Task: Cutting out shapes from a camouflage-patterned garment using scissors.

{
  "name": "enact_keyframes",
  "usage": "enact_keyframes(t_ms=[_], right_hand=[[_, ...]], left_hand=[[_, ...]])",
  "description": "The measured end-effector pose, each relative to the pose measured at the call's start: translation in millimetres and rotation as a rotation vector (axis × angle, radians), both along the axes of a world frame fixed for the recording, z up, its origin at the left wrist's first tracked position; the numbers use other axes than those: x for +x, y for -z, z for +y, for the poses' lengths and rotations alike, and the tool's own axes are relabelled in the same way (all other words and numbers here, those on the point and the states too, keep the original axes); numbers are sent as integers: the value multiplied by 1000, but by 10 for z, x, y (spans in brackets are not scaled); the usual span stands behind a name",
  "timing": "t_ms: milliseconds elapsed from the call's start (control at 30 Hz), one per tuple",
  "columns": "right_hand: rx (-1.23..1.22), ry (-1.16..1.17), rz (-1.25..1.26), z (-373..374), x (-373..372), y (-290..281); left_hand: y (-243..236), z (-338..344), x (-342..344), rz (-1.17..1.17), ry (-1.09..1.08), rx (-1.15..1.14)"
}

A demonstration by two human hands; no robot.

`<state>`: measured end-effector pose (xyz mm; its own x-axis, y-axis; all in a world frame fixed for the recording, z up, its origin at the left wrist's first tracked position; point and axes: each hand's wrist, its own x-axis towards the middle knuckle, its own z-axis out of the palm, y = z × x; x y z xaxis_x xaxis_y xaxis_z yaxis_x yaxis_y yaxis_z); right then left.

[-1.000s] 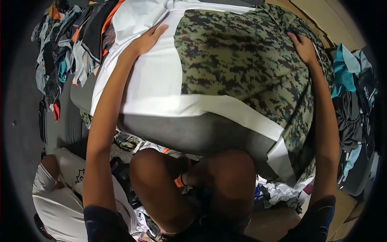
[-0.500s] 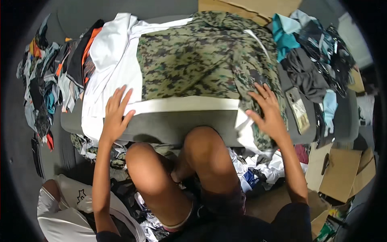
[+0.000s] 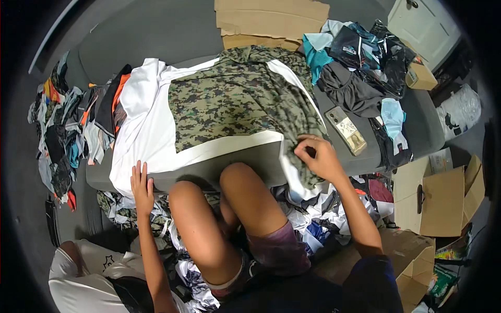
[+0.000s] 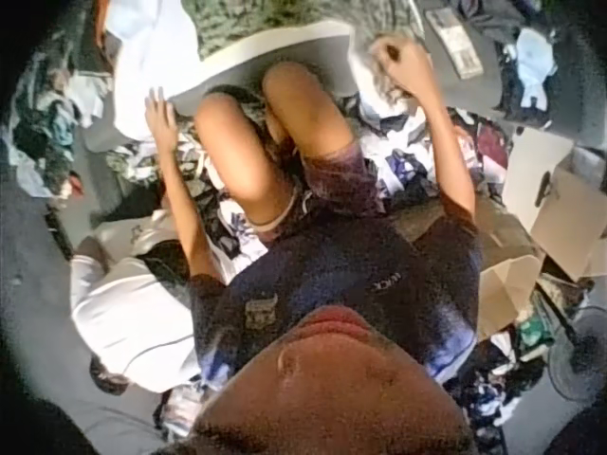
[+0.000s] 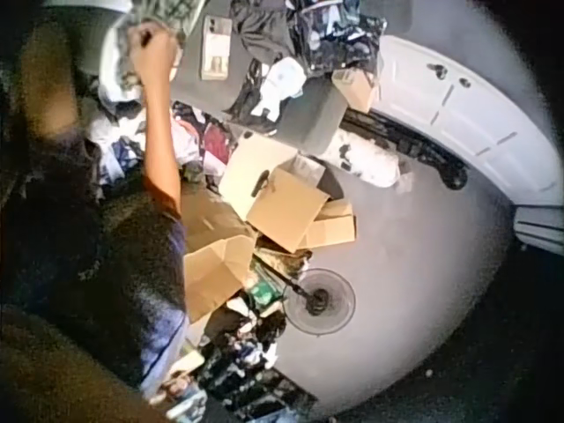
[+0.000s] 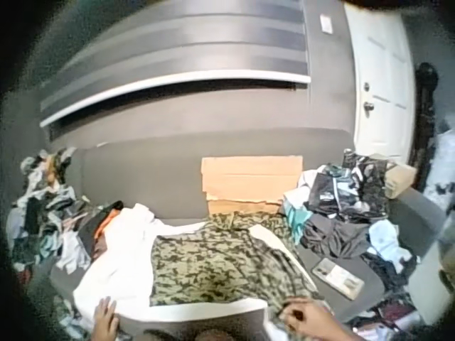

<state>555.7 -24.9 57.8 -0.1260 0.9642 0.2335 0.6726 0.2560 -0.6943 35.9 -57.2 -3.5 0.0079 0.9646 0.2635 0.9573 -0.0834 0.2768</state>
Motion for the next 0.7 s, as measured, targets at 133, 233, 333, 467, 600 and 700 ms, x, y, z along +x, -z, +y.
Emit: enact_keyframes(t_ms=[133, 233, 333, 467, 600, 700], right_hand=[[-121, 359, 284, 368, 255, -47], [24, 480, -299, 554, 468, 0], [-327, 405, -381, 458, 452, 73], [-252, 593, -436, 279, 218, 119], [98, 496, -421, 356, 44, 170], [171, 419, -281, 408, 46, 242]], left_hand=[[-14, -1, -49, -28, 14, -42], [-33, 6, -53, -46, 24, -38], [-19, -1, -39, -71, 8, -53], [36, -18, -9, -51, -34, -16], [24, -23, 3, -78, -25, 4], [23, -25, 15, -95, -28, 4]])
